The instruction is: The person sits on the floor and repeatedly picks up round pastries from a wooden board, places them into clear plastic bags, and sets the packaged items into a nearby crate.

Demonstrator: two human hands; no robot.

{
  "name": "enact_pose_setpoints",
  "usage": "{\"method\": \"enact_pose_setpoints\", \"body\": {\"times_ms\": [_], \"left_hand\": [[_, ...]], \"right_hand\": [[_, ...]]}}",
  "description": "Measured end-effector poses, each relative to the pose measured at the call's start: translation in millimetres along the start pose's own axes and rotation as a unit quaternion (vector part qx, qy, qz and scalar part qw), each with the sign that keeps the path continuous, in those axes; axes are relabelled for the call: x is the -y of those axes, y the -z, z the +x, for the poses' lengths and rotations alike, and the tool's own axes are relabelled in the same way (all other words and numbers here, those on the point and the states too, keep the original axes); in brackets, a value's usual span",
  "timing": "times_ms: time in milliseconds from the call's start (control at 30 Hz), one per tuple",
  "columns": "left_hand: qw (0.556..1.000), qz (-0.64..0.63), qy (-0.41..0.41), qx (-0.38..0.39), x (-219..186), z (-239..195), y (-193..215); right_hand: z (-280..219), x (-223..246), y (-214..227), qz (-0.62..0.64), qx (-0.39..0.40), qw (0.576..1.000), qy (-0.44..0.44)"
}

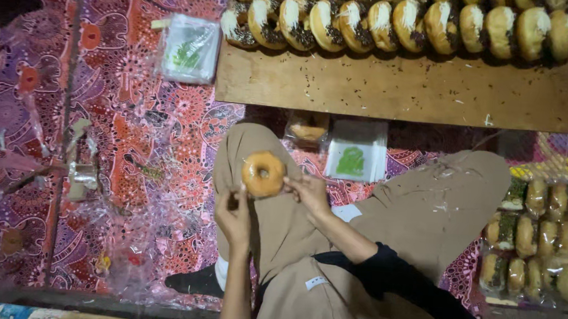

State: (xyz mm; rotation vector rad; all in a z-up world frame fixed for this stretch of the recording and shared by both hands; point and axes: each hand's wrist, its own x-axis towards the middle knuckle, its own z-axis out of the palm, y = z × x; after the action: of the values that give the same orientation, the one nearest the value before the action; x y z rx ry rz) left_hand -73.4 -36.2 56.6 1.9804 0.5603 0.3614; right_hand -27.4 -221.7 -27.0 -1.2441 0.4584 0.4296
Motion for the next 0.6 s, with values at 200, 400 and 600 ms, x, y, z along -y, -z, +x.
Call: {"method": "enact_pose_setpoints", "body": {"times_ms": [200, 400, 600], "left_hand": [[0.983, -0.151, 0.098, 0.023, 37, 19, -44], [0.966, -0.213, 0.071, 0.127, 12, 76, -166], [0.933, -0.100, 0.214, 0.270, 64, 141, -222]], "right_hand": [[16, -2, 31, 0.143, -0.042, 0.988, -0.032], [89, 38, 37, -0.056, -0.183, 0.965, 0.179], [194, -1, 92, -0.085, -0.148, 0.985, 0.027]]}}
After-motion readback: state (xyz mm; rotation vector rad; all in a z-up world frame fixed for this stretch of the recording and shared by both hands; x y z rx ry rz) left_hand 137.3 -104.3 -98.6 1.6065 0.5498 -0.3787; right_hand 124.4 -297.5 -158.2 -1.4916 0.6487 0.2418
